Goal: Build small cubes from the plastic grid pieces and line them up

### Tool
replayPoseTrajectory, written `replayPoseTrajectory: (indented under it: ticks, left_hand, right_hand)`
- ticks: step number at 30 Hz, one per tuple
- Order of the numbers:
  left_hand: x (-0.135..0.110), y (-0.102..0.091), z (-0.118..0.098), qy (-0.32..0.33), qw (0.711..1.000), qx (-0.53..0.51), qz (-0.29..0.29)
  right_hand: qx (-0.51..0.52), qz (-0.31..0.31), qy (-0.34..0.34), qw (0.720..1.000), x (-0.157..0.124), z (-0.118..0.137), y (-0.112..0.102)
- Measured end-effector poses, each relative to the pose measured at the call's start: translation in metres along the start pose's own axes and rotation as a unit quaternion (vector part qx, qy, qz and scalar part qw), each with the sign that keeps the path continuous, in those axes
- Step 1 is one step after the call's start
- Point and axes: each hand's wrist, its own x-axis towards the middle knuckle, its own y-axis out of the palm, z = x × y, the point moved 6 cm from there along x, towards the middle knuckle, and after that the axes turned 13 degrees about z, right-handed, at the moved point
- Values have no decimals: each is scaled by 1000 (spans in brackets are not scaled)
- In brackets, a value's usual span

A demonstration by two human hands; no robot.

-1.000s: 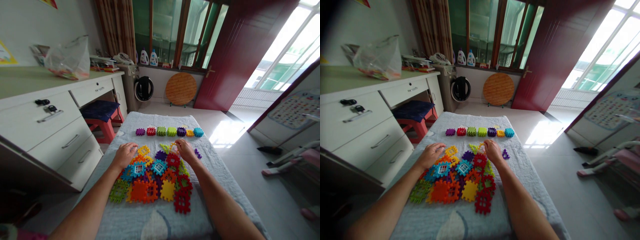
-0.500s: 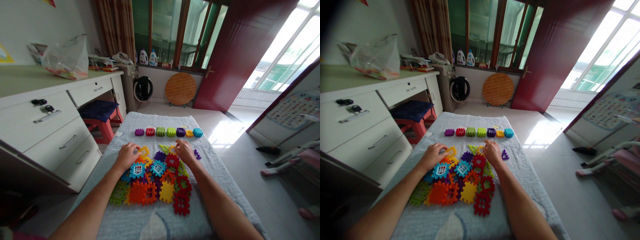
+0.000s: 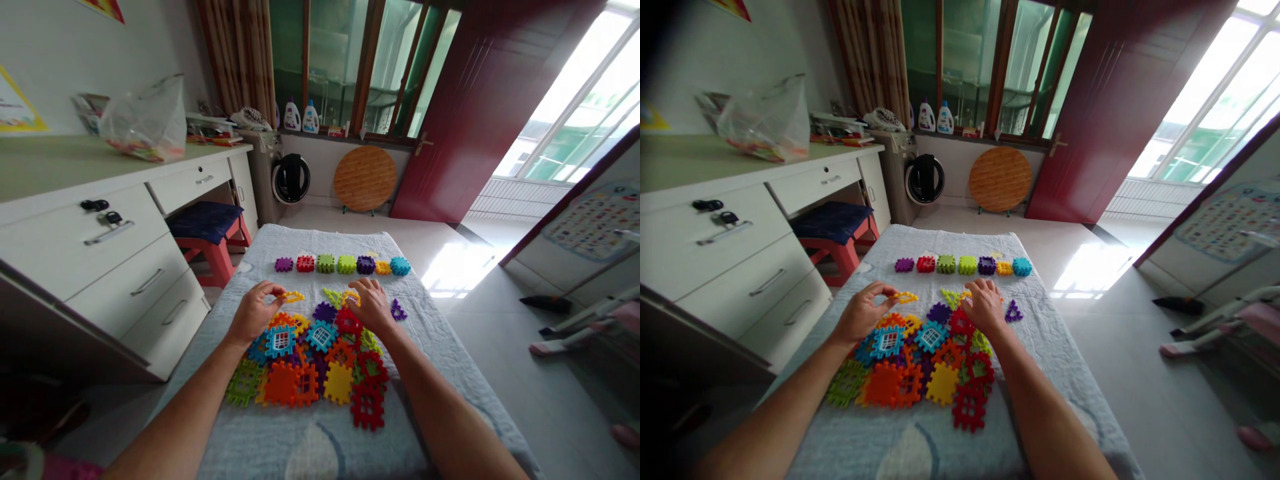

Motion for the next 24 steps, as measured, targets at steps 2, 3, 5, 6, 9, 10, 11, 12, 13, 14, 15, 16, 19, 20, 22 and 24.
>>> replayPoseTrajectory:
  ticks: [2,3,5,6,9,10,11,12,13,14,15,16,19,20,22,24]
  left_hand:
    - [-2,-3,-14,32,999,4,-7]
    - [-3,-3,-22,47,999,13,-7]
    - [-6,-2,-38,76,996,49,0]
    - [-8,0,-46,91,993,73,6]
    - [-13,8,-66,149,977,150,19]
    - [-14,10,-72,166,971,171,23]
    - [-15,13,-75,178,965,188,29]
    - [-16,15,-78,187,961,200,35]
    - [-16,18,-81,192,958,208,42]
    - [-17,20,-82,195,956,213,48]
    - [-17,21,-83,197,955,215,48]
    - [-17,21,-83,197,956,213,42]
    - [-16,13,-76,172,965,198,-1]
    - [-16,9,-71,156,969,192,-19]
    - [-16,0,-59,119,974,184,-46]
    - [-16,-9,-48,88,977,181,-64]
  right_hand:
    - [64,-15,-66,996,-3,16,-6]
    - [106,-4,-100,989,-4,26,-8]
    - [182,45,-146,971,-8,46,-8]
    - [205,68,-154,964,-10,55,-7]
    - [215,95,-157,959,-14,75,0]
    - [206,91,-158,961,-15,79,2]
    - [195,85,-160,964,-15,82,5]
    - [186,78,-162,966,-15,84,8]
    - [182,72,-168,966,-15,85,10]
    - [183,67,-174,965,-15,85,12]
    - [188,63,-180,964,-15,83,12]
    - [193,57,-184,962,-14,79,11]
    - [181,22,-162,970,-9,55,2]
    - [164,8,-140,976,-7,43,-2]
    - [116,-14,-70,991,-1,15,-8]
    - [74,7,-14,997,4,-10,-6]
